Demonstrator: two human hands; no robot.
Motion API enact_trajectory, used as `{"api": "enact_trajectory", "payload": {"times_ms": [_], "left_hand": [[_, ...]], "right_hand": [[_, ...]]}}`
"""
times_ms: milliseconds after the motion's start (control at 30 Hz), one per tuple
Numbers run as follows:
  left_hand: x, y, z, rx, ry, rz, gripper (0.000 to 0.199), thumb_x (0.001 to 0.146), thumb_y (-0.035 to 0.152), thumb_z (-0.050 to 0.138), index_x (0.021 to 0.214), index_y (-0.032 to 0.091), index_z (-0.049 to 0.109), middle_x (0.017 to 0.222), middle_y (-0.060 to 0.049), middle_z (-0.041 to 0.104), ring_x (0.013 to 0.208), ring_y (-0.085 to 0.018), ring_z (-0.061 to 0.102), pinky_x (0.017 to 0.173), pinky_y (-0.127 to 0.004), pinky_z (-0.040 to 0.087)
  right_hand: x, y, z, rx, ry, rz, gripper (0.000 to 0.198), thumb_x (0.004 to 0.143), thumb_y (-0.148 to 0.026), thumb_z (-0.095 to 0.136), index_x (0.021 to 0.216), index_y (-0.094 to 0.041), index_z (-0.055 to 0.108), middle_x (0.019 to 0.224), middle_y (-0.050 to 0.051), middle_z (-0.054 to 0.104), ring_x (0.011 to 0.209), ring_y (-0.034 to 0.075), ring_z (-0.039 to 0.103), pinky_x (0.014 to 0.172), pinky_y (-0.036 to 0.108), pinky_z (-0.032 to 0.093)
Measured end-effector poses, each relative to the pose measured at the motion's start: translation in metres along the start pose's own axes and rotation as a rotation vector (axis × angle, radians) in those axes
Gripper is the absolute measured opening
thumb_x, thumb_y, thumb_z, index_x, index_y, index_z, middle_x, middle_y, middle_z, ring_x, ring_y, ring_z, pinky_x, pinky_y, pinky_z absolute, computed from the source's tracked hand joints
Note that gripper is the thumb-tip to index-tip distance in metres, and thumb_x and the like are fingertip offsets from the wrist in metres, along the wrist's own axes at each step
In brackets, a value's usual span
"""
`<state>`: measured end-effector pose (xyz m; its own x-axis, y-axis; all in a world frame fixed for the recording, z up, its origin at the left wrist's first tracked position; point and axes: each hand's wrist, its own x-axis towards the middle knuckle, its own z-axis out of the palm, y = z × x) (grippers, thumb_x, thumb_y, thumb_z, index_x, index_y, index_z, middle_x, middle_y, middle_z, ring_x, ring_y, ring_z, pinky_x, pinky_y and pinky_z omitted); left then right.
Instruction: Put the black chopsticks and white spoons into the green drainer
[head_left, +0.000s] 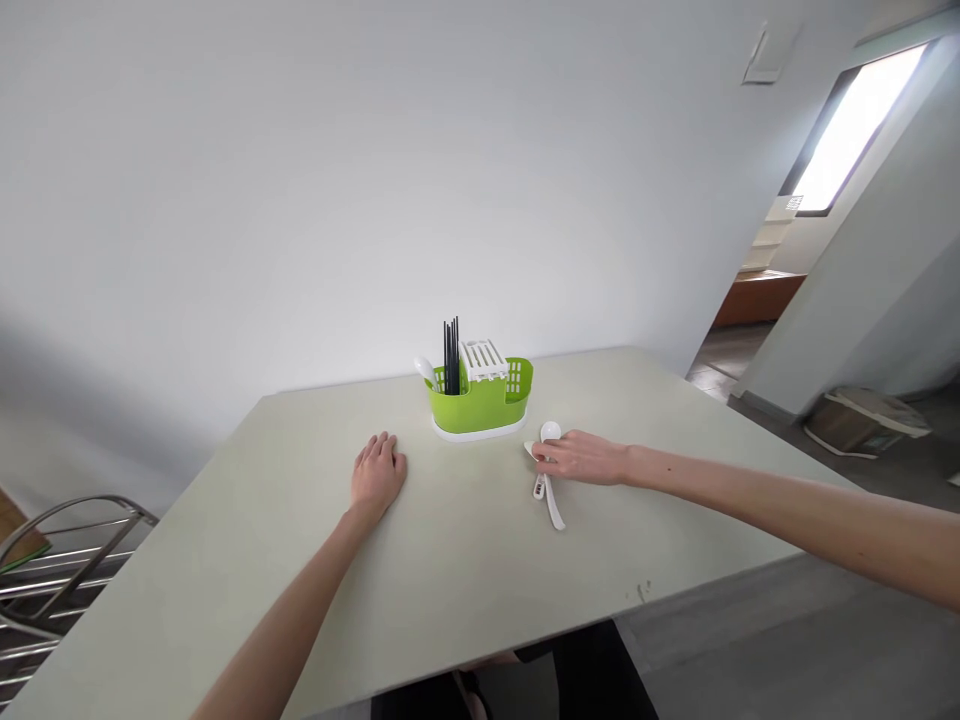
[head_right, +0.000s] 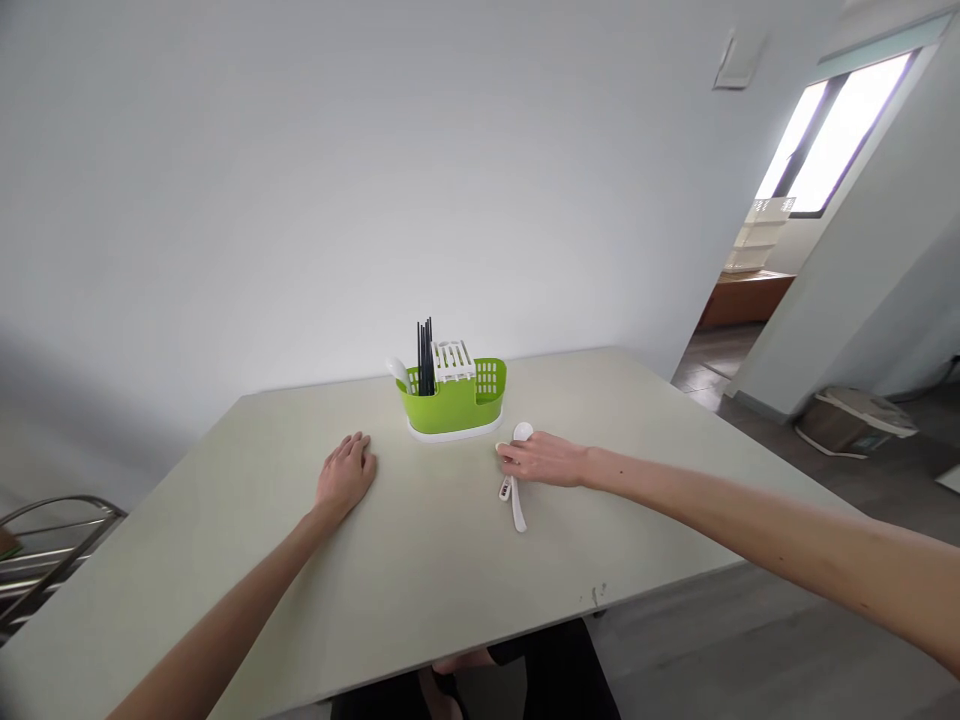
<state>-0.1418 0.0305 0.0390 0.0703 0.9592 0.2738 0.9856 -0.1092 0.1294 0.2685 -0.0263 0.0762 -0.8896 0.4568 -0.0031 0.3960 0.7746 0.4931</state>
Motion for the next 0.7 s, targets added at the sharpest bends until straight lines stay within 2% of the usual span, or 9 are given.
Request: {"api": "enact_trajectory", "payload": {"times_ms": [233,367,567,700], "left_hand": [[0.0,-0.002,0.001,0.0,0.018,0.004,0.052,0.102,0.026,0.035,0.145,0.012,0.059,0.161,-0.013,0.052,0.154,-0.029,0.041,0.126,-0.046,0.034],[0.0,-0.002,0.002,-0.006,0.025,0.005,0.051,0.101,0.025,0.037,0.145,0.014,0.06,0.16,-0.013,0.053,0.153,-0.029,0.041,0.126,-0.046,0.034],[-0.002,-0.002,0.0,0.006,0.021,0.008,0.052,0.103,0.024,0.034,0.146,0.01,0.059,0.16,-0.014,0.053,0.154,-0.03,0.041,0.126,-0.045,0.034],[-0.002,-0.004,0.002,0.004,0.051,0.016,0.05,0.101,0.024,0.038,0.144,0.013,0.061,0.158,-0.014,0.055,0.153,-0.029,0.043,0.125,-0.045,0.036]], "right_hand": [[0.001,0.001,-0.009,0.007,0.032,-0.027,0.024,0.101,0.0,0.045,0.099,-0.019,0.06,0.108,0.006,0.061,0.073,0.012,0.052,0.056,0.029,0.021],[0.002,0.001,-0.013,0.02,0.05,-0.048,0.024,0.103,-0.001,0.045,0.099,-0.019,0.06,0.105,0.007,0.063,0.078,0.013,0.054,0.057,0.029,0.021],[0.009,0.014,-0.03,0.035,0.128,-0.028,0.031,0.098,0.006,0.041,0.096,-0.019,0.06,0.118,0.008,0.069,0.083,0.013,0.056,0.057,0.029,0.019],[0.025,0.028,-0.059,0.046,0.161,0.037,0.035,0.096,0.008,0.04,0.097,-0.02,0.061,0.093,0.002,0.072,0.066,0.012,0.051,0.055,0.03,0.016]]}}
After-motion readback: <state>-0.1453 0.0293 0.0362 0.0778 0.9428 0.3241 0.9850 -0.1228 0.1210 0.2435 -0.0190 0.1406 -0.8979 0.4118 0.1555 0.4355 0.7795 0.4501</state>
